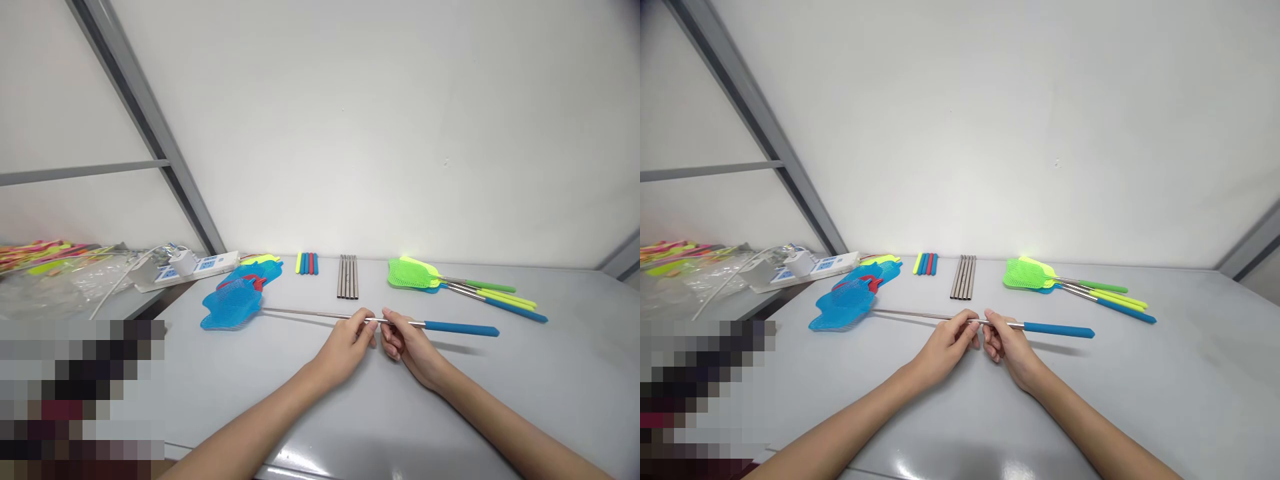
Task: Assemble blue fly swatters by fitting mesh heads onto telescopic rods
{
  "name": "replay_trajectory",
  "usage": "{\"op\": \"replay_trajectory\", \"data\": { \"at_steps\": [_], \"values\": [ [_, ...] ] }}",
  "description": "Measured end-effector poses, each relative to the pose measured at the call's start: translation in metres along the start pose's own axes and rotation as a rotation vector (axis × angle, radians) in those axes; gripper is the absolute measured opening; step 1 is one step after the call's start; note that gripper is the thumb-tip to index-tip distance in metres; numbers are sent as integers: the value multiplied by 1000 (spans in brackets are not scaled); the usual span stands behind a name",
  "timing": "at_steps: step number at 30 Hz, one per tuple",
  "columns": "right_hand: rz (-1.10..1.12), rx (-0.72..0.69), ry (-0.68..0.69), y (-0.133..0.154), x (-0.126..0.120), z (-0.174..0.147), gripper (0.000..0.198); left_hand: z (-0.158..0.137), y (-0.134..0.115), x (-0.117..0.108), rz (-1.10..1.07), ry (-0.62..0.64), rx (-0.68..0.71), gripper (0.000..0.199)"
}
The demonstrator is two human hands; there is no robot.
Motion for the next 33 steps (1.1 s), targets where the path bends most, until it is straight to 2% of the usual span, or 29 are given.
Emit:
{"op": "replay_trajectory", "data": {
  "at_steps": [6, 10, 12, 15, 18, 21, 26, 33],
  "values": [
    [7, -11, 21, 0, 2, 2, 39, -5, -13, -4, 83, -54, 92, 25],
    [0, -4, 17, -2, 2, 2, 39, -9, -26, -11, 233, -184, 279, 20],
    [-13, -9, 19, -1, 2, 2, 39, -8, -29, -11, 305, -173, 338, 17],
    [-21, -16, 24, 1, 2, 0, 41, -3, -25, -7, 417, -79, 325, 17],
    [-9, -6, 60, 4, 4, -1, 46, -1, -21, -5, 508, -36, 315, 20],
    [-16, -9, 69, 5, 5, -1, 47, 1, -21, -1, 579, -39, 320, 20],
    [-72, -37, -9, 0, 0, 0, 42, 4, -22, 5, 665, -73, 329, 20],
    [-210, -42, 48, -1, 4, -1, 44, 6, -19, 1, 749, -117, 343, 28]
  ]
}}
Point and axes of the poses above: each hand's wrist, its own z-axis towards the middle knuckle, its own x-axis out of the palm, y = z × x, the point moved 6 cm from there along z, towards the middle knuckle, and after that the axes turned 4 degrees about -z, right-handed, at the moved point
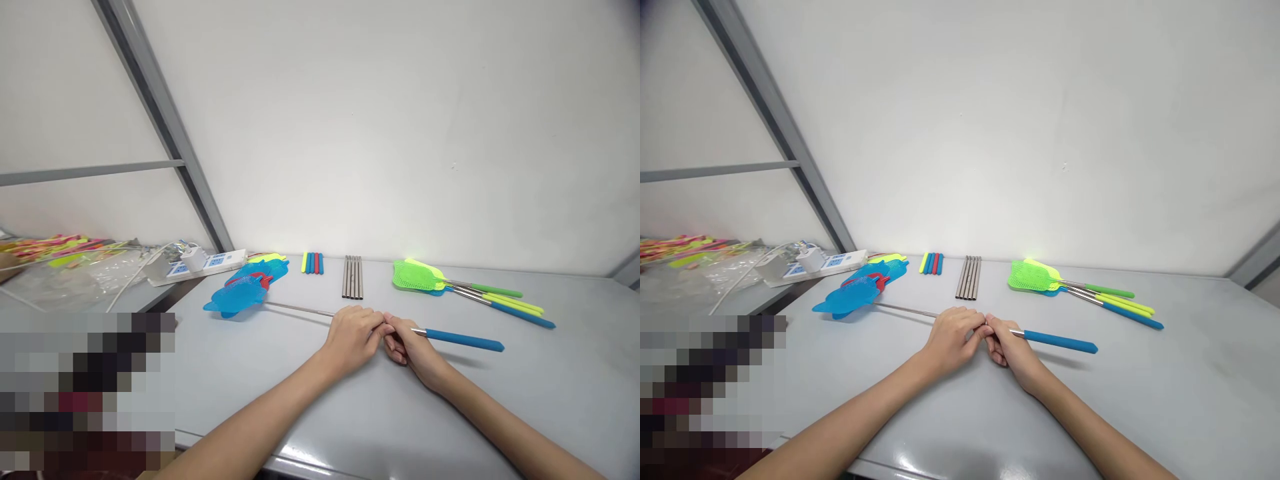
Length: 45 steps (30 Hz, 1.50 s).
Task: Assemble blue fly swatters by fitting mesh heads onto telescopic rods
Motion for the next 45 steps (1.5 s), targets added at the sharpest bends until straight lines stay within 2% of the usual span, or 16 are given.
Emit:
{"op": "replay_trajectory", "data": {
  "at_steps": [9, 17, 24, 33, 45],
  "values": [
    [-39, 52, -10, 4, 5, -4, 44, 2, 7, -6, -2, -20, 70, 35],
    [-97, 28, -27, 6, 7, -6, 45, 3, 9, -11, 0, -51, 107, 41],
    [-216, -50, -41, 11, 4, -5, 46, 5, 13, -15, 20, -119, 127, 47],
    [-382, -152, -39, 24, 4, -6, 45, 6, 18, -20, 42, -133, 119, 52],
    [-351, -176, -9, 27, 5, -5, 43, 6, 23, -23, 75, -109, 130, 54]
  ]
}}
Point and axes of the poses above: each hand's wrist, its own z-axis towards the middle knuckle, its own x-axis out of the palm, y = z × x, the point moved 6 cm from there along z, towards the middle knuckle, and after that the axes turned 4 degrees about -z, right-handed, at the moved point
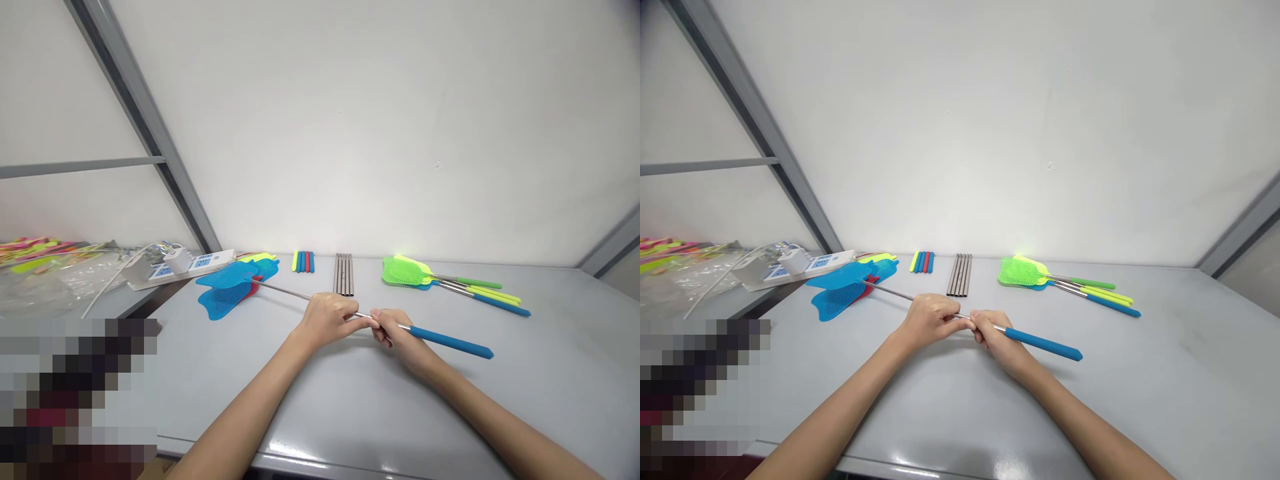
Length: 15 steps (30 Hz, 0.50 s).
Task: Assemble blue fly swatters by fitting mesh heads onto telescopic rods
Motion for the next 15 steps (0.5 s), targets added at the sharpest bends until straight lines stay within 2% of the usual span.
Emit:
{"op": "replay_trajectory", "data": {
  "at_steps": [8, 15],
  "values": [
    [-33, -57, 15, 9, -6, -5, 43, 0, 4, -5, 8, -17, -1, 53],
    [48, -40, -13, 6, -10, -5, 41, -1, -5, -3, -7, -37, -30, 49]
  ]
}}
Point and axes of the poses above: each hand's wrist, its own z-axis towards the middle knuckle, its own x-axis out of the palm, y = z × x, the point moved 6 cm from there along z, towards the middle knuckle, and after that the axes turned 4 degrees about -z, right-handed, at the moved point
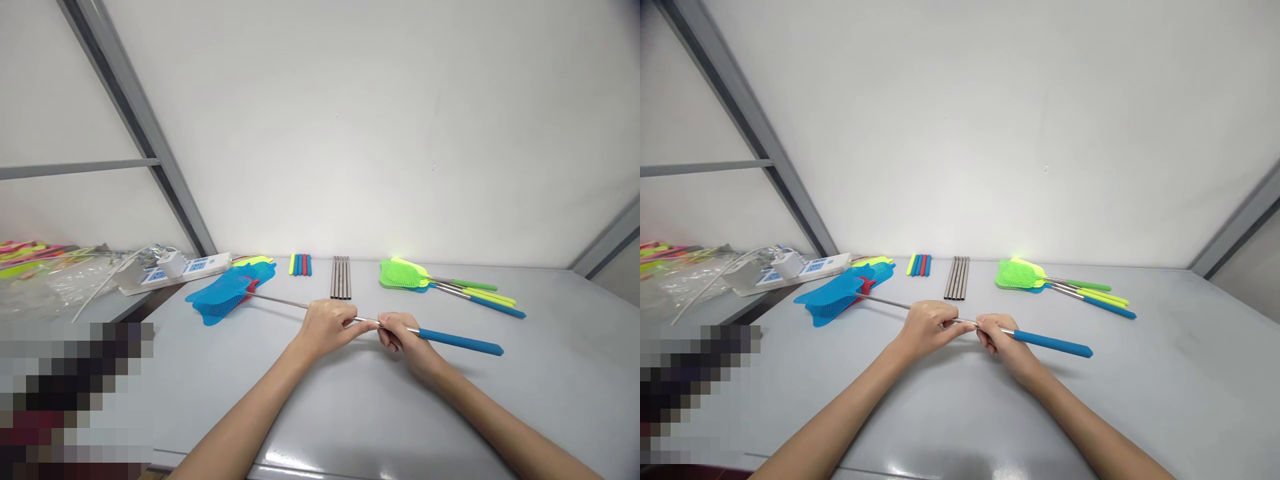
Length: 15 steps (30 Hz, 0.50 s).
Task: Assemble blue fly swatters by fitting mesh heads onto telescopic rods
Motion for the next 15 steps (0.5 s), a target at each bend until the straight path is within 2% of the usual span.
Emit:
{"op": "replay_trajectory", "data": {
  "at_steps": [10, 15],
  "values": [
    [241, 75, 3, -8, 6, 0, 41, -7, -4, -1, -38, 36, -28, 37],
    [406, 121, 13, -16, 13, -2, 44, -13, -18, 3, -36, 60, 13, 26]
  ]
}}
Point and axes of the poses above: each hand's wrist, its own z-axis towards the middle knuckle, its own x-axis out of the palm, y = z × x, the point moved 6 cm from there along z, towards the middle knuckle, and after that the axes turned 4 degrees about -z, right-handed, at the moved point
